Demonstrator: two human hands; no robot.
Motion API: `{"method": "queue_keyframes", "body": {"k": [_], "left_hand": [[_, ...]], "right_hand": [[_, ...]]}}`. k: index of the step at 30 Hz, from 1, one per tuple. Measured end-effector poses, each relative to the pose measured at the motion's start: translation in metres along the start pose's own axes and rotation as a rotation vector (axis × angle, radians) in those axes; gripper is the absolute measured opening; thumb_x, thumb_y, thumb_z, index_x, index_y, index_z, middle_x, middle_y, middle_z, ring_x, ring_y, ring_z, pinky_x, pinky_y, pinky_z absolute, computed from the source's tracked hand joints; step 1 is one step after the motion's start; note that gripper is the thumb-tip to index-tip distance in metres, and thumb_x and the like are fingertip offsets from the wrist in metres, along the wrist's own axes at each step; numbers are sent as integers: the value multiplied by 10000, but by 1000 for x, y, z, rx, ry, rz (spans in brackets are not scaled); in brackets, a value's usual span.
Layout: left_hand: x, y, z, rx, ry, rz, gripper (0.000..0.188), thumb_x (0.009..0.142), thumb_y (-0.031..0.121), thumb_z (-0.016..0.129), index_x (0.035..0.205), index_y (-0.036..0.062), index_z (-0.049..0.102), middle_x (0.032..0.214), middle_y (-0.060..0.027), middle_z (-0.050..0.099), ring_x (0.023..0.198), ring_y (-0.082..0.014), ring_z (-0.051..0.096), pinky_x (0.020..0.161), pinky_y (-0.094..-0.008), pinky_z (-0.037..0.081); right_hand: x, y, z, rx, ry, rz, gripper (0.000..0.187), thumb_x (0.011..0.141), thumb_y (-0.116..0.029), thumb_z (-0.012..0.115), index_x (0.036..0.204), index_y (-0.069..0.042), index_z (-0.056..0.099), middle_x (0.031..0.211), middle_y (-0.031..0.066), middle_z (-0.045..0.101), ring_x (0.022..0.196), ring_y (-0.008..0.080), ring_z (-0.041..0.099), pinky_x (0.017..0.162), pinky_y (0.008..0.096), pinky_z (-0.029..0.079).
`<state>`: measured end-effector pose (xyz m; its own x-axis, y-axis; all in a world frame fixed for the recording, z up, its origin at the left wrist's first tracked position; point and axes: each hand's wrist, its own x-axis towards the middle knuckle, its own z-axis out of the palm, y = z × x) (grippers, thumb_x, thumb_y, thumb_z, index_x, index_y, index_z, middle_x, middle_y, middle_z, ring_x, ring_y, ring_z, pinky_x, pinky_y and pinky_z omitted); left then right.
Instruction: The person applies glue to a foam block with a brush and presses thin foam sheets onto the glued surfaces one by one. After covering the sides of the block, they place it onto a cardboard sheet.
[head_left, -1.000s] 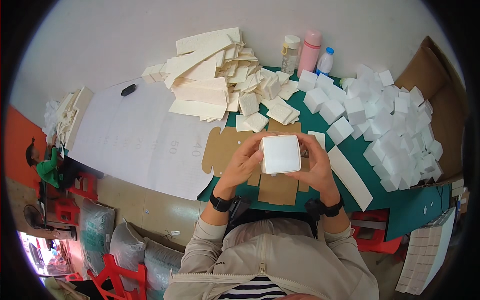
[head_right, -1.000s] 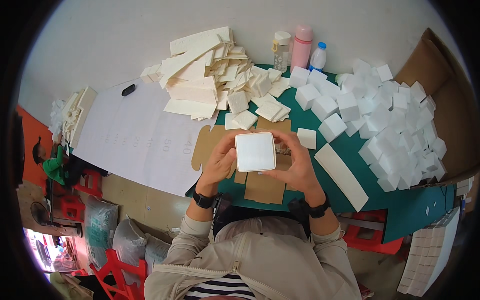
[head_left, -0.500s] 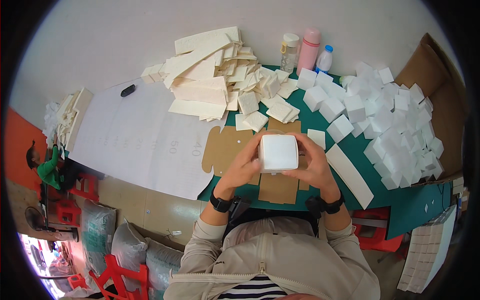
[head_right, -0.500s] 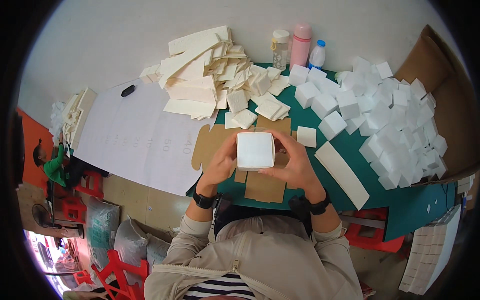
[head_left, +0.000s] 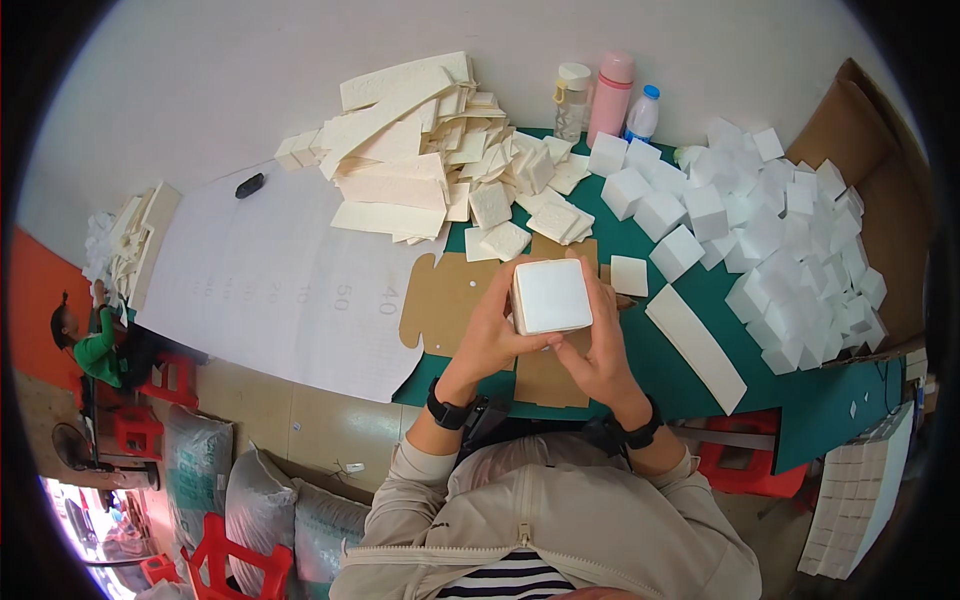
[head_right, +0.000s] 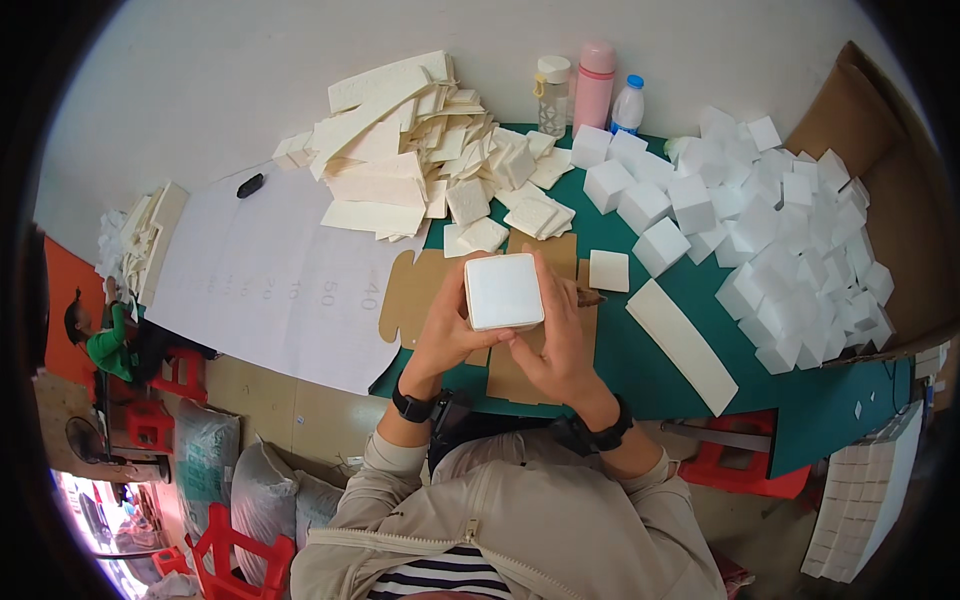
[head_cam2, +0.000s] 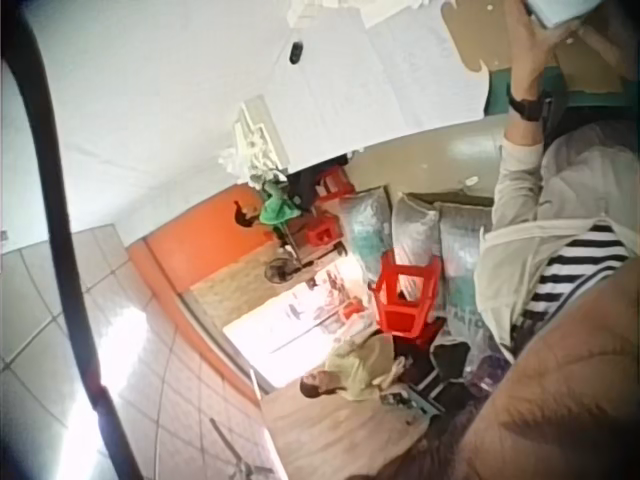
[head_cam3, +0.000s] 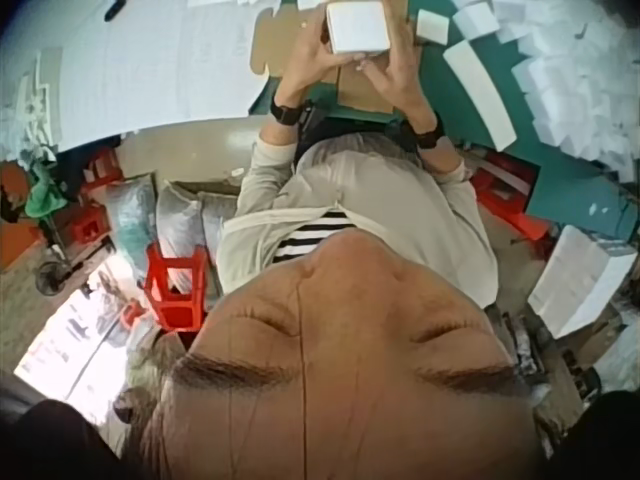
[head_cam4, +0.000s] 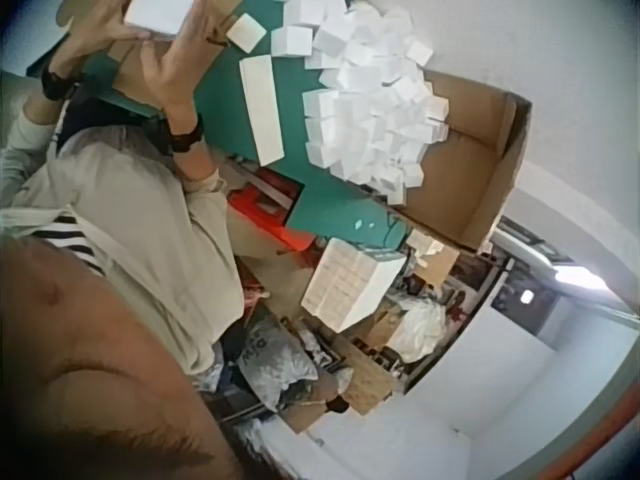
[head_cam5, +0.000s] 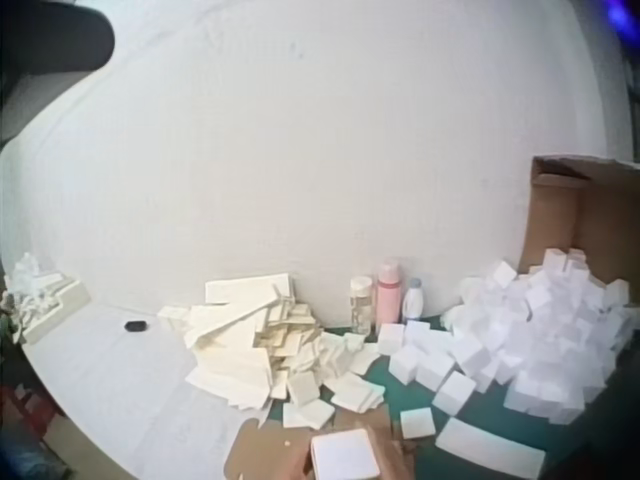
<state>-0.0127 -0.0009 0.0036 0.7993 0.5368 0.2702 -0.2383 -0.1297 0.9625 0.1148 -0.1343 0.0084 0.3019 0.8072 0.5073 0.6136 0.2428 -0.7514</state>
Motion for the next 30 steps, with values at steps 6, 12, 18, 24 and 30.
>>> {"method": "queue_keyframes", "body": {"k": [6,12,18,24,30], "left_hand": [[-2,-4,0,-12,16,33,895,700,142,881,1427,41,369,1307,-94,527,1210,-204,529,1022,-351,440],[3,-8,-20,-38,101,2,900,699,111,874,1428,41,352,1291,-94,528,1208,-203,529,1027,-354,440],[8,-12,-26,-148,139,-1,883,695,91,871,1415,51,361,1282,-91,529,1205,-199,534,1023,-355,444],[5,-12,-32,-34,157,30,854,687,94,878,1389,57,393,1268,-83,531,1199,-192,539,1002,-350,459],[-3,-11,-40,52,188,43,856,674,124,895,1377,53,412,1255,-80,533,1190,-193,544,987,-348,470]], "right_hand": [[3,-2,5,-92,35,-30,882,807,-108,681,1547,-16,209,1494,194,407,1253,289,472,1025,389,414],[-14,23,-57,108,329,168,597,870,-77,648,1427,-13,444,1273,94,586,1010,168,563,908,306,455],[-65,75,-58,288,415,559,418,924,-62,628,1331,-18,545,1020,17,627,895,77,565,818,217,452],[-26,57,-10,515,278,631,351,914,-53,662,1253,3,591,956,-9,598,852,40,541,724,175,415],[-6,22,-26,165,59,417,251,917,-42,659,1161,6,626,917,-8,610,804,34,534,687,185,414]]}}
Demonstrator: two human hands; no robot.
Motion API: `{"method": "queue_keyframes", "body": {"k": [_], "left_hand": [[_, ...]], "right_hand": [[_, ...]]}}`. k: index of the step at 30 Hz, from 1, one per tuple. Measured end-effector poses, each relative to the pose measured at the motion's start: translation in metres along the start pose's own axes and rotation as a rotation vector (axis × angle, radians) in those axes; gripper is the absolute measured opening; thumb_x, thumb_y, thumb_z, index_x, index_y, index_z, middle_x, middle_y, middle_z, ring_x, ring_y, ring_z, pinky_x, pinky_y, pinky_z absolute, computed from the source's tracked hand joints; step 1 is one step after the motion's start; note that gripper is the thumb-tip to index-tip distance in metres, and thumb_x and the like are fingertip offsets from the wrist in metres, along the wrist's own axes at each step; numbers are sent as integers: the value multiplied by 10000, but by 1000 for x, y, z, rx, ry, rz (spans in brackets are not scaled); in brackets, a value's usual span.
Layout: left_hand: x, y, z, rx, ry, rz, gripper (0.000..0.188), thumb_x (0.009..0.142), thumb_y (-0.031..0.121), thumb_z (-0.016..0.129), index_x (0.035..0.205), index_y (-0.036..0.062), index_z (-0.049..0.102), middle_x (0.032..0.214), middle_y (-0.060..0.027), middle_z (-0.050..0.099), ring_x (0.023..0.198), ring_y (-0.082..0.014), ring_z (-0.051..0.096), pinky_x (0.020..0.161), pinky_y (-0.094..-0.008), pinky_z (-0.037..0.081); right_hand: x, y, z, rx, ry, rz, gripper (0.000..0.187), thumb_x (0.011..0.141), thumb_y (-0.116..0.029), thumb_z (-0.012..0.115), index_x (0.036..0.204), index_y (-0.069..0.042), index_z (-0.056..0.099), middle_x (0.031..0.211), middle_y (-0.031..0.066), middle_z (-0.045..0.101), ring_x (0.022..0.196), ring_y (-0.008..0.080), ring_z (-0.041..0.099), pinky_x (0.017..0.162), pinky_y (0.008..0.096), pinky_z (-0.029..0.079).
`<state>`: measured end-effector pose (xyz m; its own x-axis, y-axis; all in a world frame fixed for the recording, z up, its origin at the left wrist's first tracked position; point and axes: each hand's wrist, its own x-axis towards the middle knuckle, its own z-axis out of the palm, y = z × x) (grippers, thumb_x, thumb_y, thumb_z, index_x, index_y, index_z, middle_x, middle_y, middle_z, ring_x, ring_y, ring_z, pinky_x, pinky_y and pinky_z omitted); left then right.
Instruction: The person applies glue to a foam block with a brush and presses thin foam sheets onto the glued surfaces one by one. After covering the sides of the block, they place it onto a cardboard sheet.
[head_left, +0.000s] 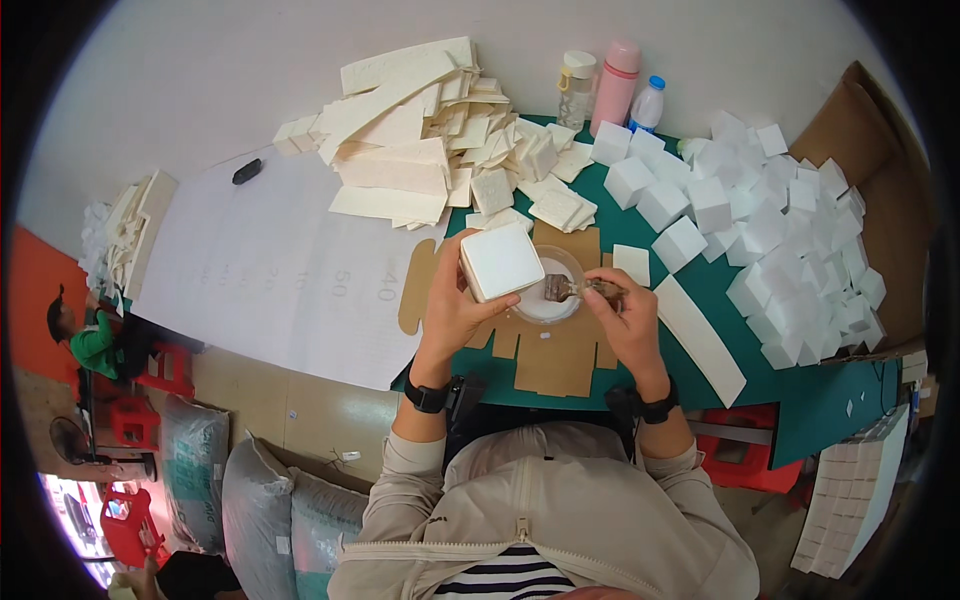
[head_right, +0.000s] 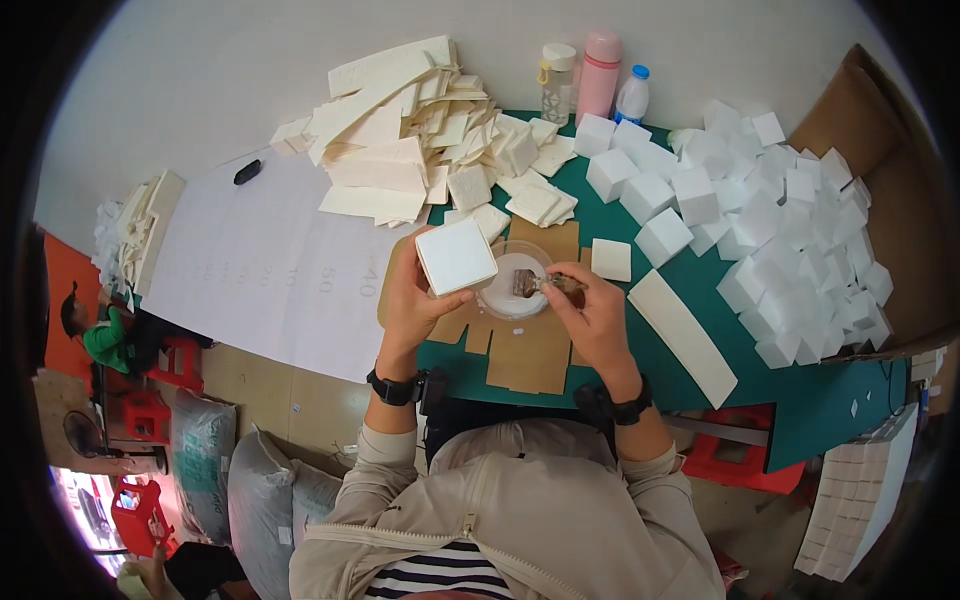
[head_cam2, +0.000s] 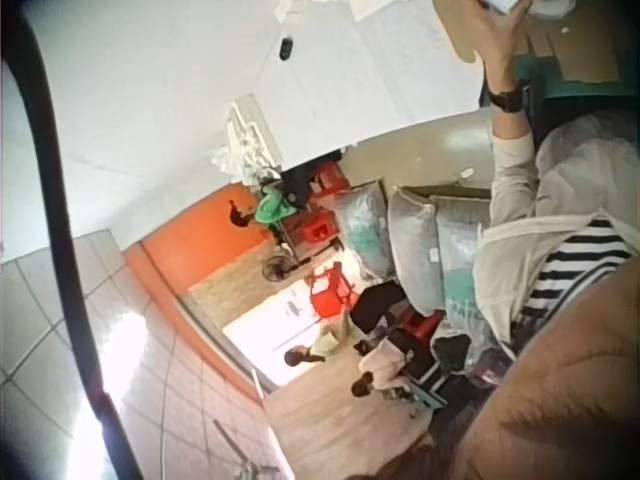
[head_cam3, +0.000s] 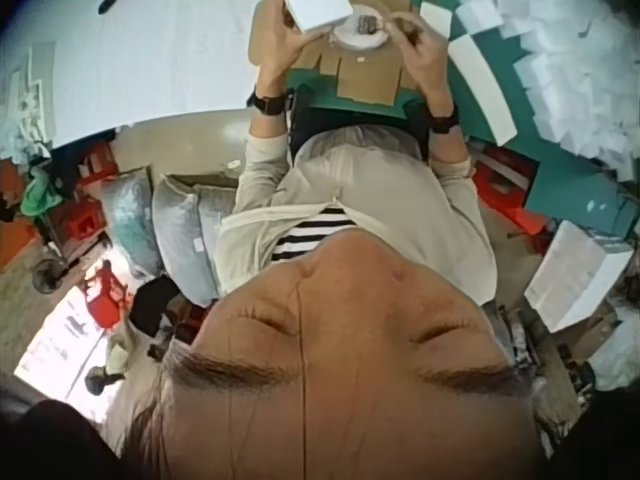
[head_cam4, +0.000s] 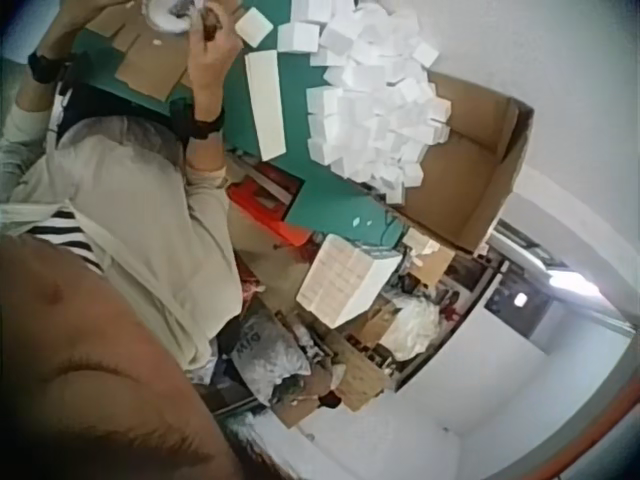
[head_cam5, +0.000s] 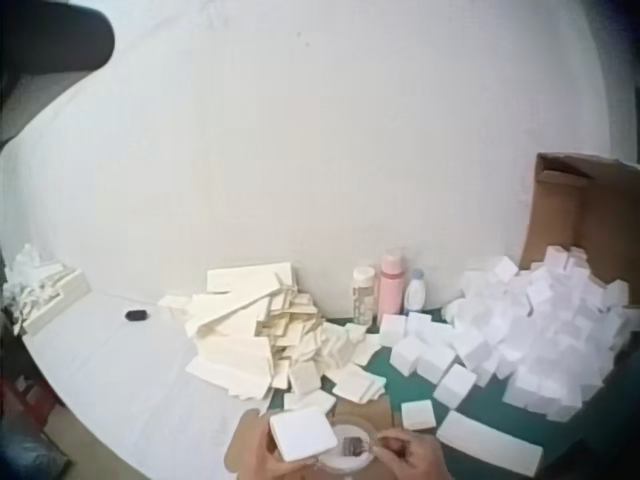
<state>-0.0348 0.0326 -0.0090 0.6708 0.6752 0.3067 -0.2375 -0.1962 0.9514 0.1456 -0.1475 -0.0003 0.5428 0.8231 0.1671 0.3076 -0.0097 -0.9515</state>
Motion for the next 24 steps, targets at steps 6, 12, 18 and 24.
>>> {"method": "queue_keyframes", "body": {"k": [6,12,18,24], "left_hand": [[-1,1,-7,63,20,-7,881,653,117,910,1373,40,409,1265,-73,535,1186,-182,547,1007,-344,462],[-4,5,-8,113,27,-12,879,639,108,918,1362,42,422,1264,-64,538,1179,-171,551,1013,-336,461],[-4,24,-8,390,32,35,817,617,116,920,1305,52,485,1228,-71,553,1142,-201,567,958,-338,472],[-4,28,-8,547,11,63,803,608,123,920,1288,47,498,1193,-83,560,1098,-226,572,909,-345,479]], "right_hand": [[2,-9,-3,153,40,-107,171,935,-54,632,1098,-2,636,832,-6,600,761,42,526,662,187,407],[-1,16,-15,299,214,-26,147,977,-92,576,1089,-14,631,878,12,598,738,57,510,641,194,394],[-4,25,-19,589,308,20,167,1003,-116,548,1122,-19,612,922,24,583,734,74,501,647,209,393],[1,35,-25,633,250,19,176,1006,-128,543,1126,-17,606,925,23,575,757,82,507,661,219,397]]}}
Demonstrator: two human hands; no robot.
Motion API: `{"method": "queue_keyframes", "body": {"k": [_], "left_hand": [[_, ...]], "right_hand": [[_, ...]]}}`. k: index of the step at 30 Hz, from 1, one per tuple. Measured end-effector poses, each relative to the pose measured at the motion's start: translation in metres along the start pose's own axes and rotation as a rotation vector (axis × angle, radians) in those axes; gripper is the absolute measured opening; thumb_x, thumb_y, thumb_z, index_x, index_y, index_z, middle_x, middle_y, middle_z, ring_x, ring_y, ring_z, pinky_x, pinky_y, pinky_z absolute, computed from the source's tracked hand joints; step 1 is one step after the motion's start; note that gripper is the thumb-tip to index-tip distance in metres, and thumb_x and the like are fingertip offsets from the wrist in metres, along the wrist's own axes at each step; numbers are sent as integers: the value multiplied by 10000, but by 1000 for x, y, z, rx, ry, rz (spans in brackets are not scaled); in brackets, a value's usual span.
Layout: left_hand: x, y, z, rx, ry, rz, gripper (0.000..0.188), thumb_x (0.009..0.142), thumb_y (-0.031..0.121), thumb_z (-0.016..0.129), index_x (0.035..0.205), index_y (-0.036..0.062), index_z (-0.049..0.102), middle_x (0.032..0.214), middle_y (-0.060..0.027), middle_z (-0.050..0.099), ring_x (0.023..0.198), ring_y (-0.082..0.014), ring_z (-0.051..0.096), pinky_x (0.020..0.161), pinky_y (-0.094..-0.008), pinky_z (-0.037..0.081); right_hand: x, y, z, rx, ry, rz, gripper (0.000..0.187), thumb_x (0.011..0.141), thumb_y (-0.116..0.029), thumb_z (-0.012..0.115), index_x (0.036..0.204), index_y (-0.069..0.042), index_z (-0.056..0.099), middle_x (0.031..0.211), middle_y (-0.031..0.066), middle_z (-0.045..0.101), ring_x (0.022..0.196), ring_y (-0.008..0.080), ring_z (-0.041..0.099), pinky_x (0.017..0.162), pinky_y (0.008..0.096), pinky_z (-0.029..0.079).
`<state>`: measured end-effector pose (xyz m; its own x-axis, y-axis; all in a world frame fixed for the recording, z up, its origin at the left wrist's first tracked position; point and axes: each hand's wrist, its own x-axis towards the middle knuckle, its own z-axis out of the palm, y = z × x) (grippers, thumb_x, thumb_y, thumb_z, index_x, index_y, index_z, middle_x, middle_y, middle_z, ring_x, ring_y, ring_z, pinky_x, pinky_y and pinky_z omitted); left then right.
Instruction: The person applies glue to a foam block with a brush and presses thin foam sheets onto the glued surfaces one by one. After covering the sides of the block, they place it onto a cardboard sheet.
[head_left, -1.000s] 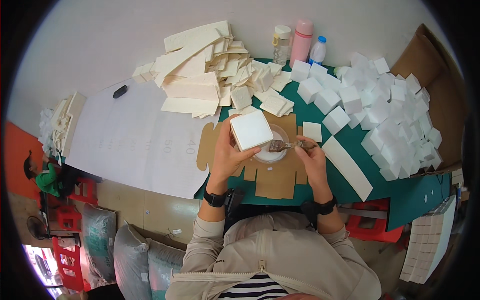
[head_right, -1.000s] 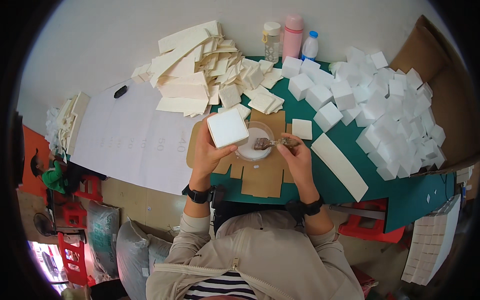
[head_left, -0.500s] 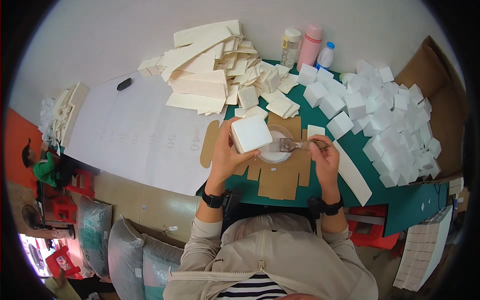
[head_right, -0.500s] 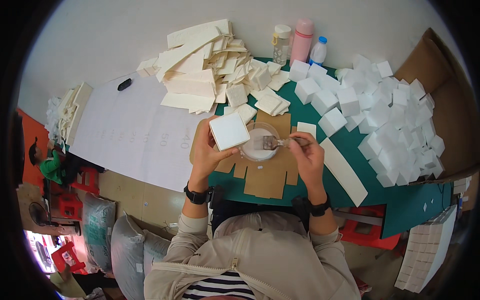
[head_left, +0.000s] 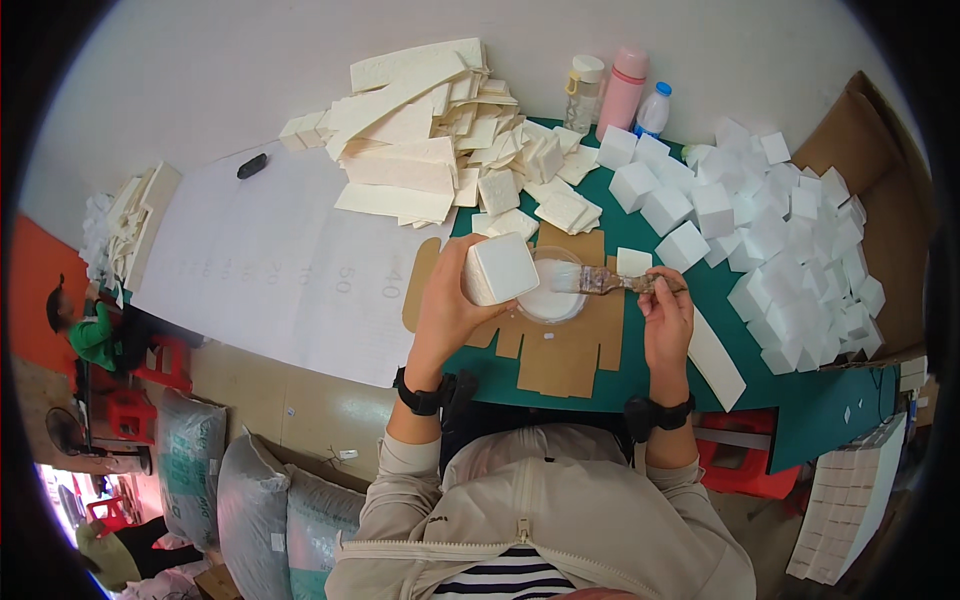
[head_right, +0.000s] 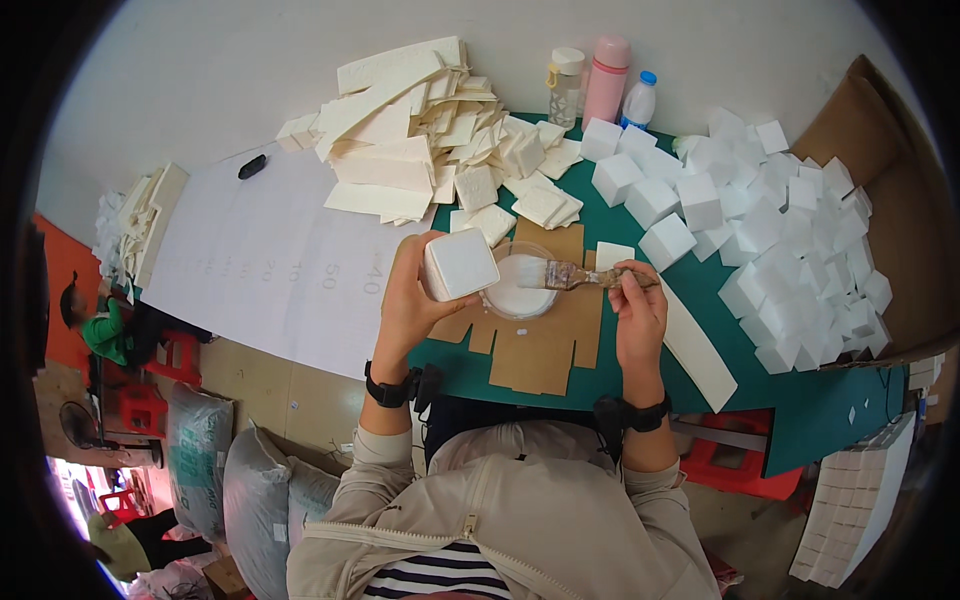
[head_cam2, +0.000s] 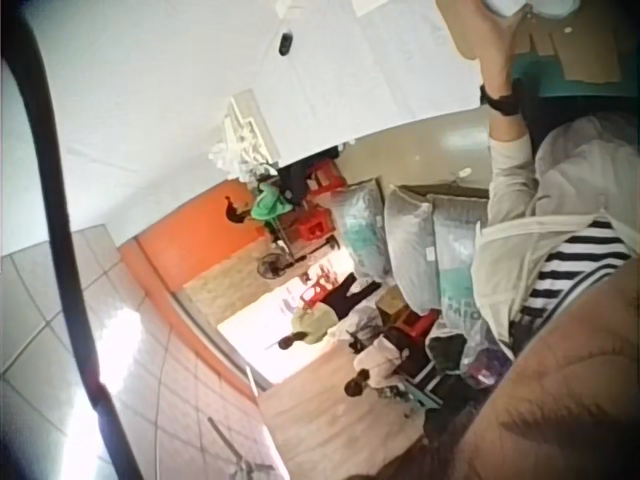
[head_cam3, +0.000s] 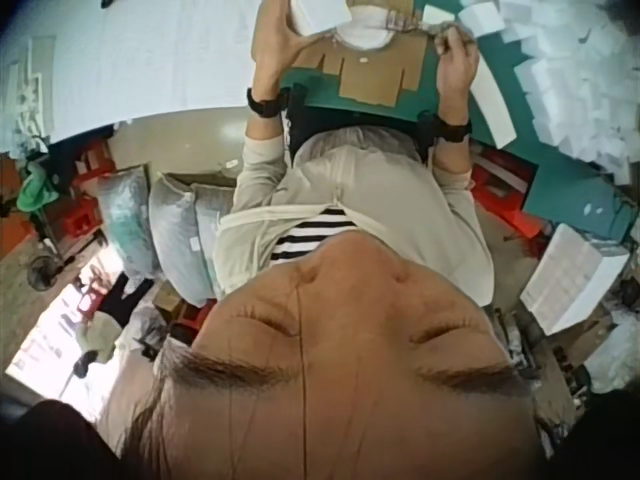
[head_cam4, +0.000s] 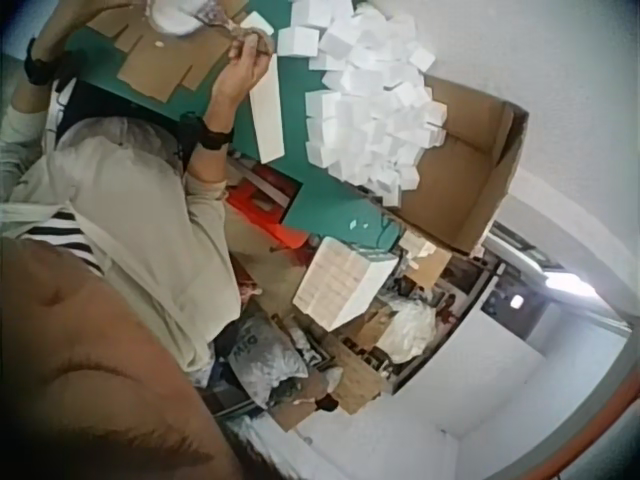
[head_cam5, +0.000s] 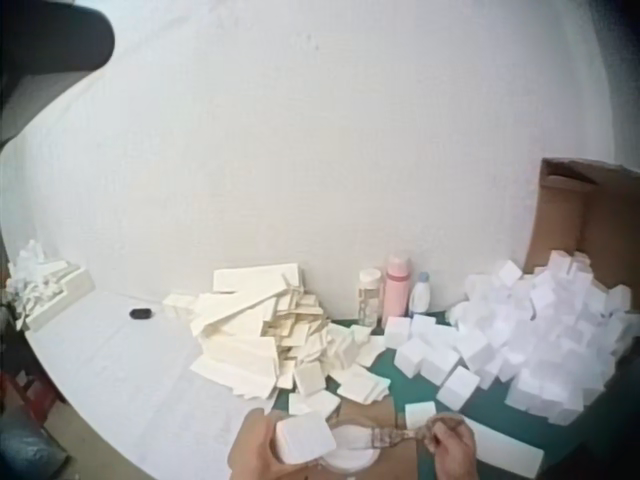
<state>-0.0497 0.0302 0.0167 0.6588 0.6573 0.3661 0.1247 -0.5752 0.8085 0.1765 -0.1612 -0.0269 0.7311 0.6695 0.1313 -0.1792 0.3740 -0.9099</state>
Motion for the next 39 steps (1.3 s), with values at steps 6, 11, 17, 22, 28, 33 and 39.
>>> {"method": "queue_keyframes", "body": {"k": [6,11,17,22,28,33,39], "left_hand": [[-2,-5,-1,-131,-15,-44,821,615,138,921,1304,42,486,1181,-78,563,1086,-225,568,916,-351,475],[-2,-7,-1,-145,-11,-70,830,611,140,924,1308,39,484,1181,-78,565,1085,-227,564,935,-367,471],[-1,-4,-2,-64,32,-14,767,603,133,911,1254,59,511,1141,-106,594,1063,-286,585,904,-381,482],[4,5,-5,47,32,-4,761,603,130,906,1253,70,515,1135,-113,594,1061,-306,587,894,-390,489],[5,7,-3,107,18,-19,755,610,150,899,1257,75,518,1122,-134,605,1051,-335,599,884,-402,495],[5,6,9,-152,-88,-81,811,626,168,906,1313,49,492,1159,-125,606,1076,-281,597,931,-375,483],[5,7,18,-366,-204,-169,880,646,162,919,1382,39,454,1224,-79,591,1123,-190,571,978,-337,461]], "right_hand": [[1,-2,6,15,19,12,173,1008,-119,531,1123,-13,602,932,29,575,767,85,505,673,221,399],[4,-12,8,39,4,-14,172,1007,-114,529,1128,-13,599,952,32,581,762,82,496,676,219,398],[-2,-7,10,12,17,-19,180,1007,-120,529,1132,-8,595,961,35,585,760,83,491,679,223,395],[-2,-9,5,32,50,9,183,1007,-119,528,1124,7,591,946,35,575,764,87,490,675,231,391],[13,-27,6,130,56,-36,208,1011,-136,525,1143,16,575,924,39,568,753,99,482,669,238,388],[26,-51,29,302,-70,-35,239,1016,-167,521,1159,21,557,880,41,558,713,121,467,662,255,390],[23,-40,39,404,-192,87,251,1015,-188,524,1143,26,553,864,40,551,690,134,455,662,271,395]]}}
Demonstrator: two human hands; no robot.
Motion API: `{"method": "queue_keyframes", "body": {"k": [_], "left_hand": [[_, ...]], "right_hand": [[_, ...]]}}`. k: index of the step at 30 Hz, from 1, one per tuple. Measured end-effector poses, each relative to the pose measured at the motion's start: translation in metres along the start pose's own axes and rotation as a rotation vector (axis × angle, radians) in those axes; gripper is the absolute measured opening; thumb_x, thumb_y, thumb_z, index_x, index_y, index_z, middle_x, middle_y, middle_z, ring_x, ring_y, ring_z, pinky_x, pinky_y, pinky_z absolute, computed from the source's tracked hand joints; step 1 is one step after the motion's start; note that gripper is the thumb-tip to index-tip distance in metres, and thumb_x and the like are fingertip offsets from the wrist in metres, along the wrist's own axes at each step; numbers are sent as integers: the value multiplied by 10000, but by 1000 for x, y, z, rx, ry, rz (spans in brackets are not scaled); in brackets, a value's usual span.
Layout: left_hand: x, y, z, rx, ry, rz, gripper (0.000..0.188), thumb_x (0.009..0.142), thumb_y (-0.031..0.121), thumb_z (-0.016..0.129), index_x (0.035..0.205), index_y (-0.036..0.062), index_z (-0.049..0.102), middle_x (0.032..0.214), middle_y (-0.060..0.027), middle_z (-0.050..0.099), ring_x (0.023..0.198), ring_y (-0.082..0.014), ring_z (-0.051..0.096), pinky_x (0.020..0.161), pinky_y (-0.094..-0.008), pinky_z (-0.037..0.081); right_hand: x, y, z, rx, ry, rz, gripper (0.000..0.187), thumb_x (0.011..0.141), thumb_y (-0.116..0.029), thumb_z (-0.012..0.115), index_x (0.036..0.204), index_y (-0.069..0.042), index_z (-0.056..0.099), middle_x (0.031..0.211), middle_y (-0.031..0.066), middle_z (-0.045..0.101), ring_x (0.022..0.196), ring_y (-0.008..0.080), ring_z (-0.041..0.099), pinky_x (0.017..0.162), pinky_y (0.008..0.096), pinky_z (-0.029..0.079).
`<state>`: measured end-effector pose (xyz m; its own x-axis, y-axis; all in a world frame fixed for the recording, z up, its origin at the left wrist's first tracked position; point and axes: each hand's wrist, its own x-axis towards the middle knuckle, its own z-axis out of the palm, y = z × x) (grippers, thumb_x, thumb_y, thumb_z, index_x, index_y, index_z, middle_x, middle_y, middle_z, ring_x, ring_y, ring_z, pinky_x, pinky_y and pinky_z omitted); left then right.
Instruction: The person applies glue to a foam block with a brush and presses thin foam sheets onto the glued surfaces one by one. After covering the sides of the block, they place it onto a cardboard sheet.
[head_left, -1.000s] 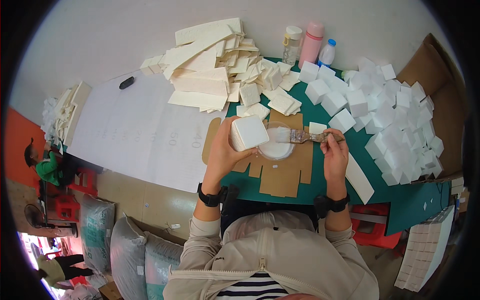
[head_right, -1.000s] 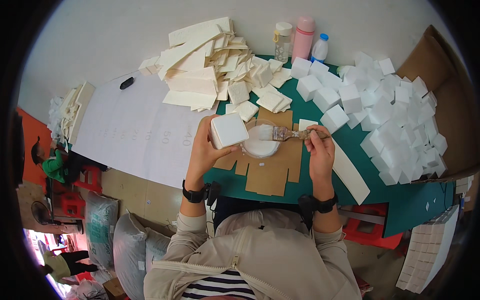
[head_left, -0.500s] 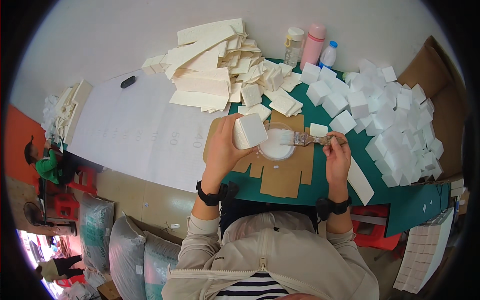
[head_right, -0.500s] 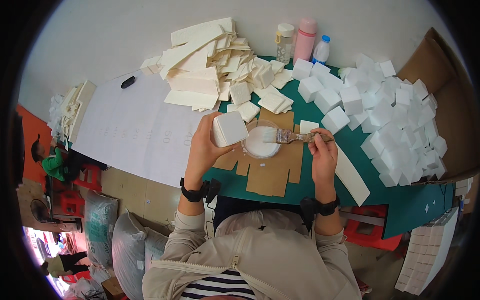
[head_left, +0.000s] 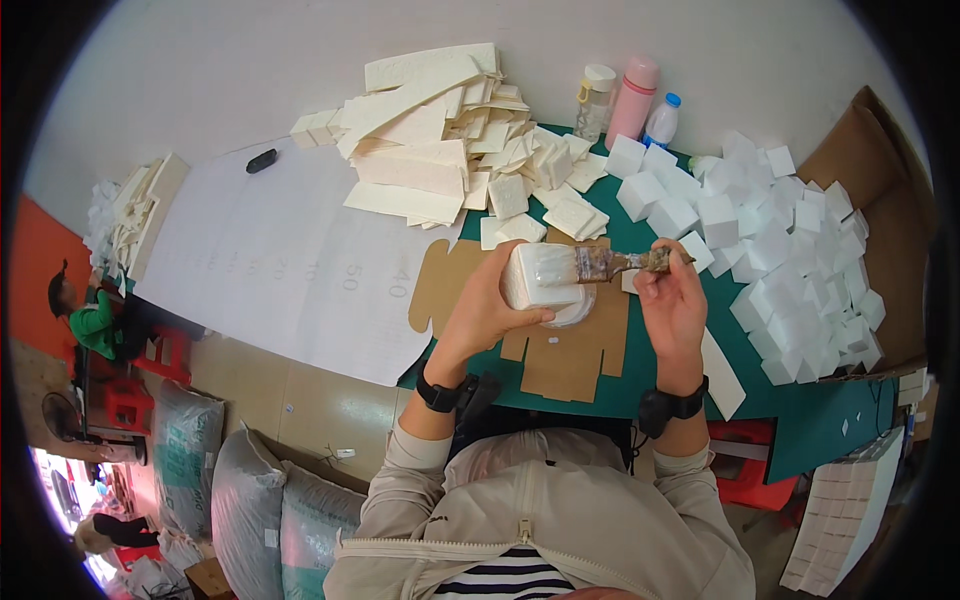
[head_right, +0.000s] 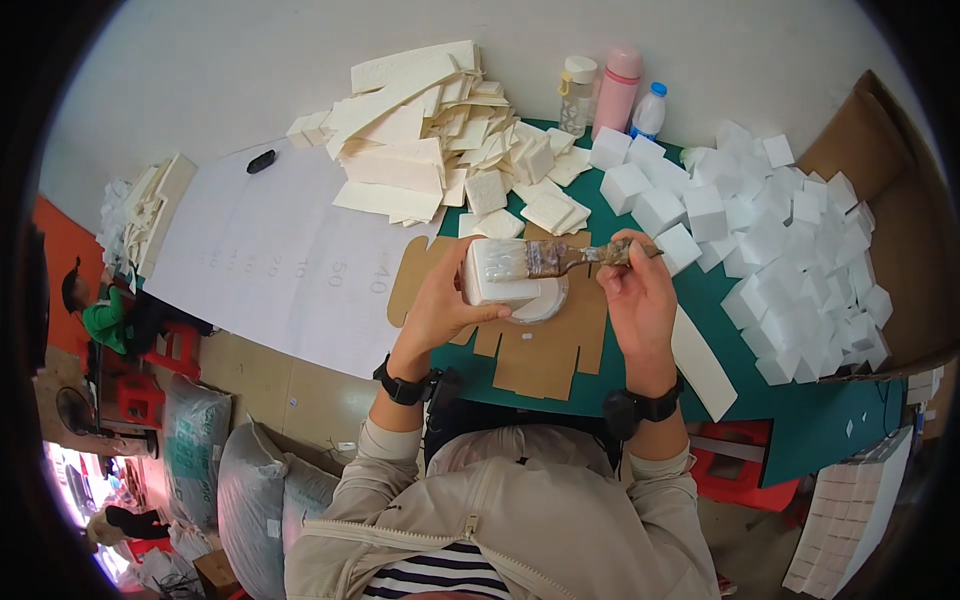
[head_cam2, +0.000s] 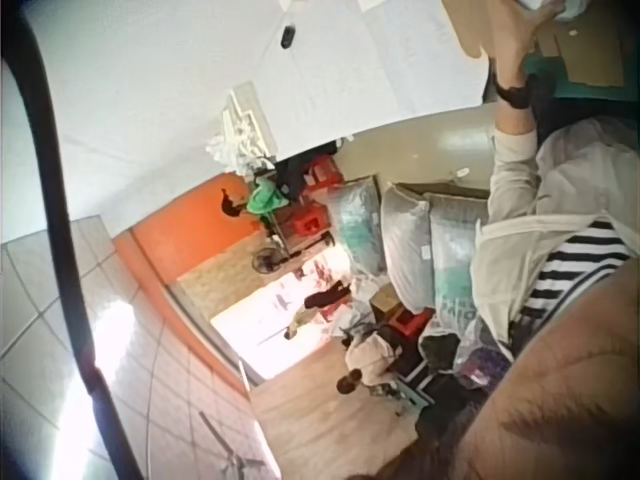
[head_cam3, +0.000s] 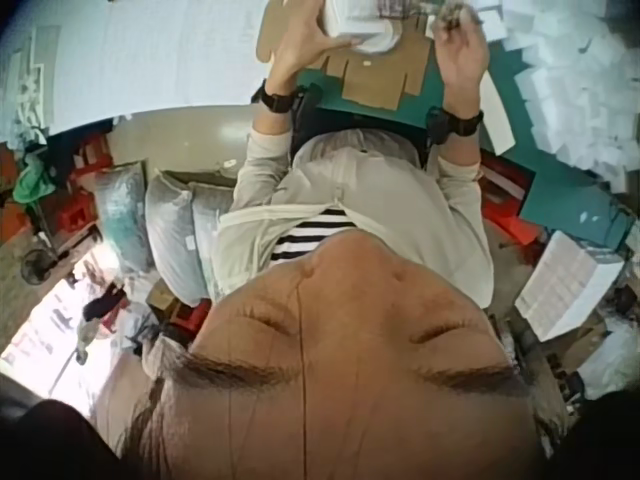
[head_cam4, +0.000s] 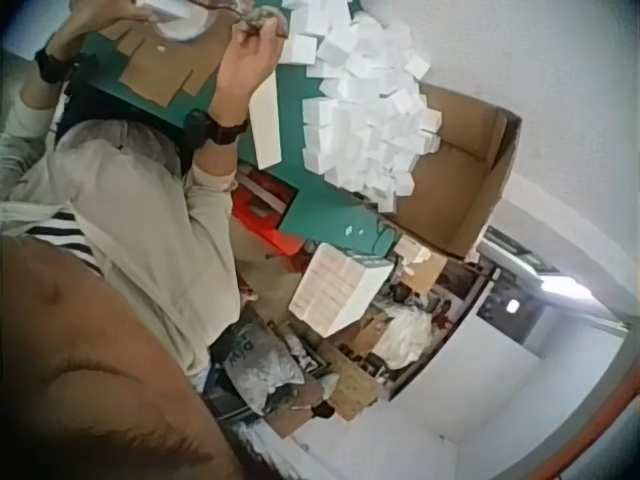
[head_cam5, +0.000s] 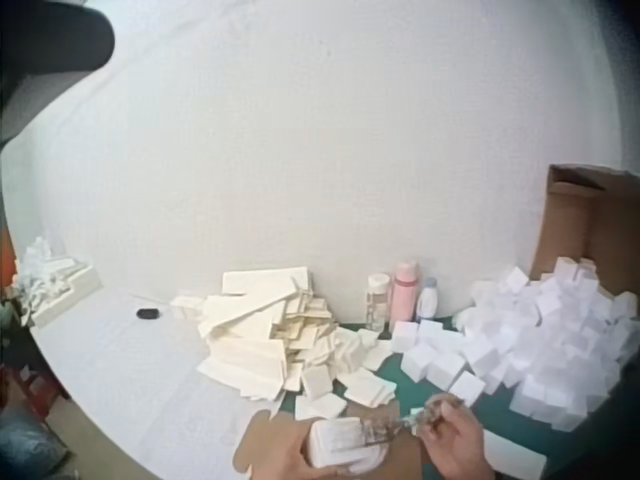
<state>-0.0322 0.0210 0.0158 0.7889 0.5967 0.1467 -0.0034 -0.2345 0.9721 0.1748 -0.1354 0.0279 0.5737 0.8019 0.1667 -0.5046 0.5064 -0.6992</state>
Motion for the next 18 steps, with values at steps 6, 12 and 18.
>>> {"method": "queue_keyframes", "body": {"k": [6,12,18], "left_hand": [[1,-3,-1,-27,0,-4,888,654,169,919,1392,26,445,1231,-79,591,1132,-188,568,986,-331,456],[0,-6,-6,-48,23,-26,902,650,169,924,1395,14,439,1239,-82,587,1148,-186,559,997,-327,449],[2,-10,-3,-60,-2,-31,917,643,173,928,1399,13,435,1251,-81,580,1152,-188,555,1002,-331,448]], "right_hand": [[0,8,-3,1,35,56,235,1007,-183,535,1132,14,563,882,42,566,709,119,477,661,264,400],[1,-1,-31,-64,103,0,240,1007,-185,531,1130,18,564,890,49,566,692,141,456,651,281,393],[-4,2,-4,1,90,4,208,998,-155,536,1098,20,587,891,50,576,698,118,469,646,266,396]]}}
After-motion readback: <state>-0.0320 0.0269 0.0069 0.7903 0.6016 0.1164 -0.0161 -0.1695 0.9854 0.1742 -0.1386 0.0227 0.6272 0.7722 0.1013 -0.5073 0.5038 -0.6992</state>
